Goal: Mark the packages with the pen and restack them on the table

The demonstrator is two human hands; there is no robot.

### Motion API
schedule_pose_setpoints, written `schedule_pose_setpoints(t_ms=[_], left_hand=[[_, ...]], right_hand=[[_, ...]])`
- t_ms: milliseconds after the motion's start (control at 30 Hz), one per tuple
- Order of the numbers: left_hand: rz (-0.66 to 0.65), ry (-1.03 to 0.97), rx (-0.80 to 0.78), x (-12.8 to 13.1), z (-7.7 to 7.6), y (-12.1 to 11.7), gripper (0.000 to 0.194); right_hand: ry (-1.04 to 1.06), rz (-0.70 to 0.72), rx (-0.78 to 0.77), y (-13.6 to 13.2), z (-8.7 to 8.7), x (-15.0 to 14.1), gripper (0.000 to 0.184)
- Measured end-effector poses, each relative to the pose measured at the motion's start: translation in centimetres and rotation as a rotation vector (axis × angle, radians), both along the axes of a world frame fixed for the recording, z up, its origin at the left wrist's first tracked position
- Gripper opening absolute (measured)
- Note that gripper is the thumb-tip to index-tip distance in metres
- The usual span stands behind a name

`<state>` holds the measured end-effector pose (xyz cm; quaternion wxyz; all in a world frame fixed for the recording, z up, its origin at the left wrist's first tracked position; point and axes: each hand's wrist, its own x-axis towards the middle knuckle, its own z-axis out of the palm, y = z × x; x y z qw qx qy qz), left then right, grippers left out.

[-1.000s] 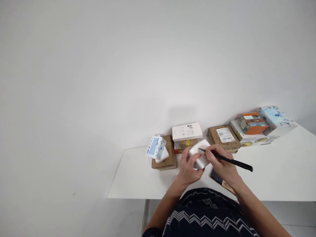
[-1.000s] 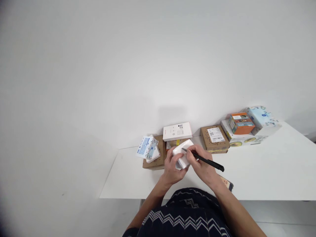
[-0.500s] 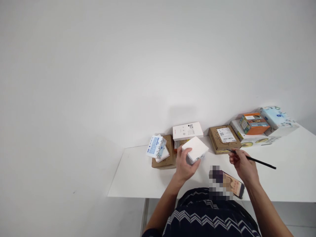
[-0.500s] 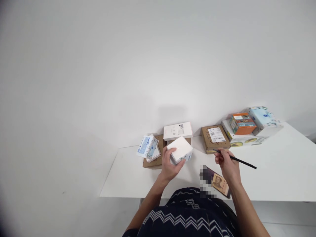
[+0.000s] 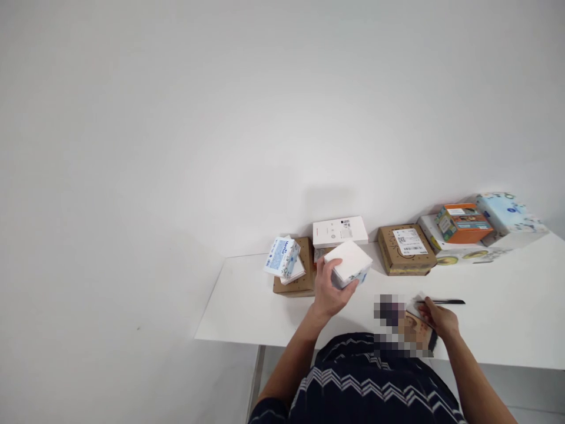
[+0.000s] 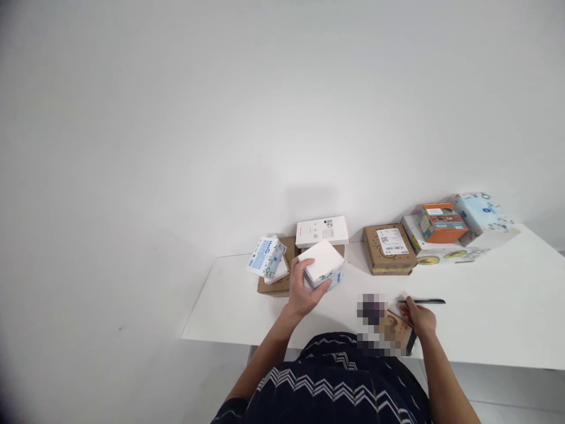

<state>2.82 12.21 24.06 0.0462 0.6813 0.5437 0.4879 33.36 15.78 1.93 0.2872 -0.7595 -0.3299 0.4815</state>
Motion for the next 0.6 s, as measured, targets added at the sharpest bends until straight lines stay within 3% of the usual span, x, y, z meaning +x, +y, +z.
schedule_pose_setpoints(t_ms=[67, 133, 267, 333, 467, 600], left_hand=[[0.008, -0.010, -0.003, -0.1, -0.2, 0.0, 0.054], [0.016, -0.032, -0.006, -0.4, -0.4, -0.1, 0.054], [0.048, -0.098, -0.033, -1.0, -1.3, -0.2, 0.055], [0.072, -0.151, -0.074, -1.3, -2.0, -0.3, 0.055], [0.108, -0.258, -0.162, -1.6, -3.4, -0.6, 0.053], [0.134, -0.256, -0.168, -1.4, -4.3, -0.8, 0.053]], right_hand=[[-0.061, 0.059, -0.092, 0.1, 0.1, 0.0, 0.032], [-0.202, 0.210, -0.106, -0.4, 0.4, -0.7, 0.037], [-0.648, 0.719, 0.067, -3.3, 1.0, -3.5, 0.057], [-0.784, 0.857, 0.117, -4.9, 1.0, -4.7, 0.059], [-0.856, 0.945, 0.219, -6.2, 0.2, -5.2, 0.052], [-0.782, 0.906, 0.232, -5.7, 0.4, -4.6, 0.055]])
